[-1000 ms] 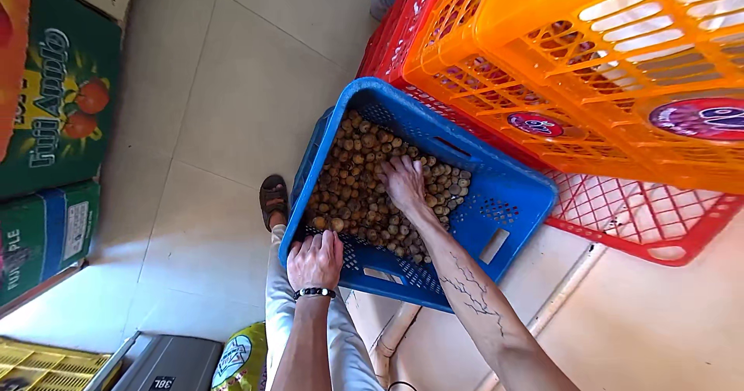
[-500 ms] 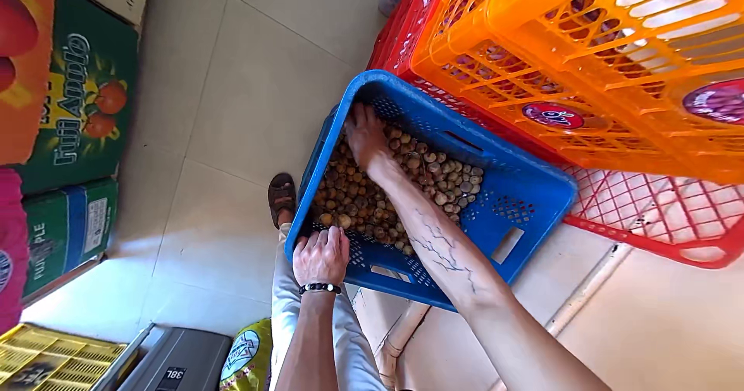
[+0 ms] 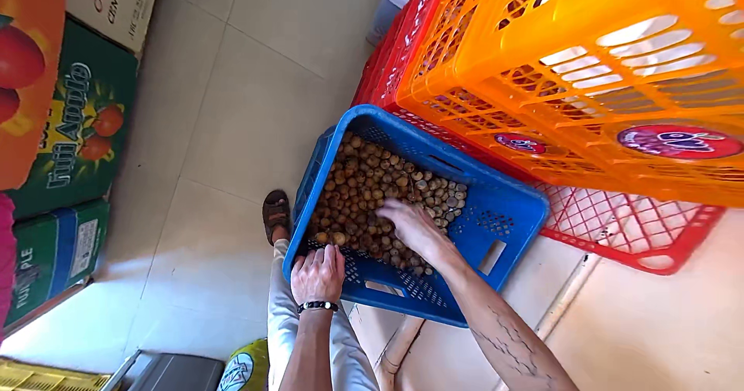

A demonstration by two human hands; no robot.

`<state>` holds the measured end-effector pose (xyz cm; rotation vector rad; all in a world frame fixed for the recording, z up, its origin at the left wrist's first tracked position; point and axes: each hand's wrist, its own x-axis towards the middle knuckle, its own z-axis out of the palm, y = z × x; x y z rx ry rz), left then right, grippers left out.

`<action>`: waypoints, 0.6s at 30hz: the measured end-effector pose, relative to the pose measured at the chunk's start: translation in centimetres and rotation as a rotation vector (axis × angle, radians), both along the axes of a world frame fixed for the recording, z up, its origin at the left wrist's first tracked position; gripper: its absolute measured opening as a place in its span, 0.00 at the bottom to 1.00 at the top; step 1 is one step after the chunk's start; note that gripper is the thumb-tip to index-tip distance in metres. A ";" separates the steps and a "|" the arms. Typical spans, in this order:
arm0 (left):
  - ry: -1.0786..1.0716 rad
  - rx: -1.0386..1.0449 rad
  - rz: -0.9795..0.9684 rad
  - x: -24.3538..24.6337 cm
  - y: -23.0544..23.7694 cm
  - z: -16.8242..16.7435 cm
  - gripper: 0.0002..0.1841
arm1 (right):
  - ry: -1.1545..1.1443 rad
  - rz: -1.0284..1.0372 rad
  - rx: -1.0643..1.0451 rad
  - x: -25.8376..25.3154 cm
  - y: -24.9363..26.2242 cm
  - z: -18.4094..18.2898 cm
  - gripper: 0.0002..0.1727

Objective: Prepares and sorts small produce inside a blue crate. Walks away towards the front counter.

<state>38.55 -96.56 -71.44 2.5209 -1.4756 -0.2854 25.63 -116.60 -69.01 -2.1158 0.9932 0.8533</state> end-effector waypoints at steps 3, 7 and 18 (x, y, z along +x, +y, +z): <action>-0.009 -0.007 -0.005 0.0 -0.1 -0.1 0.20 | -0.228 0.001 -0.257 5.5 -2.5 -4.8 0.33; -0.015 0.007 -0.009 0.1 -0.2 -0.1 0.20 | -0.074 -0.013 -0.166 12.2 -4.0 -13.0 0.40; 0.021 0.032 0.005 0.0 -0.3 0.3 0.20 | 0.029 0.183 0.225 -2.8 1.4 -0.5 0.31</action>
